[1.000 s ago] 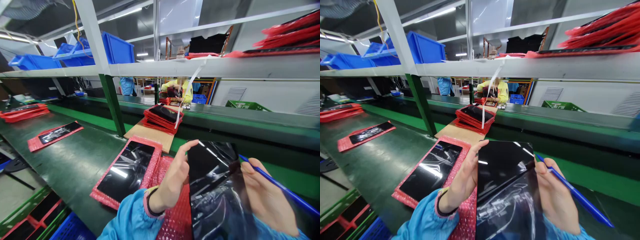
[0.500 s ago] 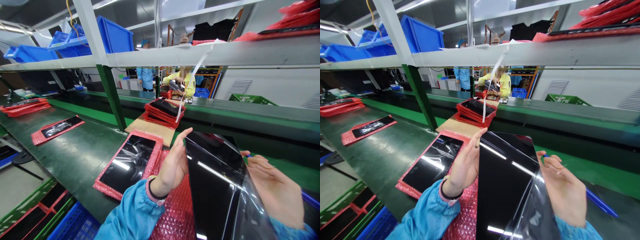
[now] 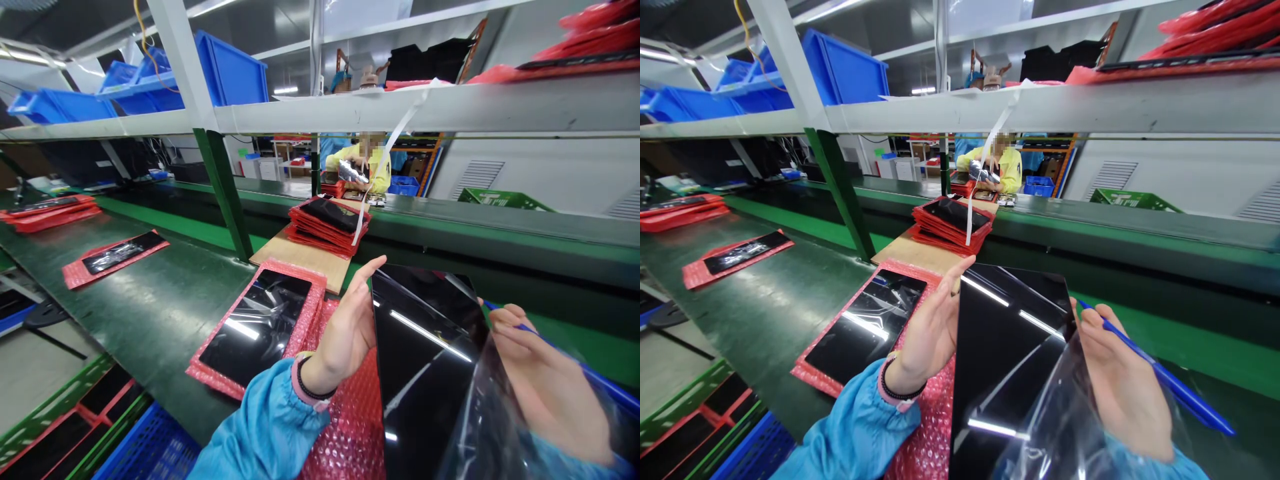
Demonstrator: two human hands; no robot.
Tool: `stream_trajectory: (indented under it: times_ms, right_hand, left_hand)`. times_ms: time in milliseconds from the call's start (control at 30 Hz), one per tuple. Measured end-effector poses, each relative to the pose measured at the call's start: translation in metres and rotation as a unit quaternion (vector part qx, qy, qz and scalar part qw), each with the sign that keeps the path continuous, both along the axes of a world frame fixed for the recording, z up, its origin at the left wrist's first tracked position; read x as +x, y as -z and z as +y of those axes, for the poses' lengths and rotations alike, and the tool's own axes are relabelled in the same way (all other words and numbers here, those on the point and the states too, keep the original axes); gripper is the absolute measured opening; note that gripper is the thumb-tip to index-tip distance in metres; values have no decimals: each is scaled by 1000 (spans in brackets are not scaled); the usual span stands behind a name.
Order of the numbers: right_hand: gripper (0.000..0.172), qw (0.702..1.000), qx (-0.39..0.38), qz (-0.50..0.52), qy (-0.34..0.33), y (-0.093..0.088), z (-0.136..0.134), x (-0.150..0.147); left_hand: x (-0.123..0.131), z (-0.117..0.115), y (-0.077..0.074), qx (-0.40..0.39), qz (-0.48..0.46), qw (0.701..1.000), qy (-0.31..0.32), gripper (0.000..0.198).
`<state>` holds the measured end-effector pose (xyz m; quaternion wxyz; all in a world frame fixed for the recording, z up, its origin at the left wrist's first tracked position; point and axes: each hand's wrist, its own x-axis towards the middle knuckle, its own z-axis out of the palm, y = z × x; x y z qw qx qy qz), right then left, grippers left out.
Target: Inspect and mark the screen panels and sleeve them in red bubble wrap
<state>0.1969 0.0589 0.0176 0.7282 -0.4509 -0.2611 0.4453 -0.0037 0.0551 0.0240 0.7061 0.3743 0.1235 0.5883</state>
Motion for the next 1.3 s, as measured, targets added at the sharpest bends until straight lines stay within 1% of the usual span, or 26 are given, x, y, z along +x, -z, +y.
stream_trajectory:
  times_ms: [67, 100, 133, 200, 333, 400, 467, 533, 567, 667, 733, 800, 867, 900, 967, 1033, 1100, 1167, 1200, 1300]
  right_hand:
    - [41, 992, -94, 82, 4, -4, -3, -4]
    - [47, 987, -122, 106, 16, -6, -4, -6]
    - [52, 985, -129, 110, 29, -6, -5, -7]
    - [57, 988, -114, 98, 30, -6, -7, -8]
    - [54, 999, -35, 11, -24, 1, -8, -8]
    - [55, 999, -28, -17, -37, 5, -8, -8]
    - [57, 998, -46, -11, -47, 12, -7, -8]
    - [57, 996, -60, 4, -63, 23, -4, -7]
    - [56, 995, -64, 10, -71, 31, -2, -7]
    - [51, 994, -73, 11, -81, 61, 6, -6]
    - [48, 994, -80, 7, -78, 82, 12, -7]
    - [46, 993, -84, 4, -78, 103, 17, -12]
    - [44, 993, -82, 1, -86, 119, 21, -20]
    - [43, 993, -77, -1, -92, 126, 22, -24]
    - [41, 993, -61, -7, -105, 137, 23, -35]
    - [37, 993, -36, -18, -115, 145, 24, -47]
    - [28, 992, -8, -31, -126, 150, 25, -57]
    - [19, 990, 14, -41, -133, 154, 26, -66]
    - [17, 990, 22, -44, -134, 155, 27, -68]
    - [16, 990, 39, -44, -130, 159, 27, -69]
  left_hand:
    - [0, -1, 0, 4, 4, 1000, 3, 47]
    - [0, -1, 1, 7, 3, 1000, 4, 47]
    - [0, -2, 1, 10, 1, 1000, 3, 47]
    - [-1, -2, 2, 14, -6, 1000, 2, 45]
    - [-1, -1, 2, 11, -9, 1000, 8, 43]
    - [0, 0, 2, 8, 4, 1000, -7, 44]
    - [1, 2, 4, 3, 29, 999, -38, 47]
    - [-2, 3, 12, -16, 53, 997, -61, 52]
    - [-6, 3, 18, -37, 63, 995, -61, 56]
    - [-27, 1, 42, -128, 101, 986, -38, 68]
    - [-46, -4, 62, -188, 148, 969, -59, 72]
    - [-65, -11, 81, -245, 203, 945, -78, 70]
    - [-79, -20, 94, -284, 235, 926, -77, 68]
    - [-84, -25, 99, -294, 243, 921, -76, 67]
    - [-89, -33, 103, -294, 259, 916, -82, 66]
    - [-91, -39, 104, -278, 287, 912, -92, 63]
    - [-91, -42, 102, -270, 309, 909, -76, 60]
    - [-90, -40, 101, -283, 318, 903, -56, 57]
    - [-89, -38, 101, -297, 319, 898, -58, 56]
    - [-86, -32, 102, -328, 314, 886, -98, 55]
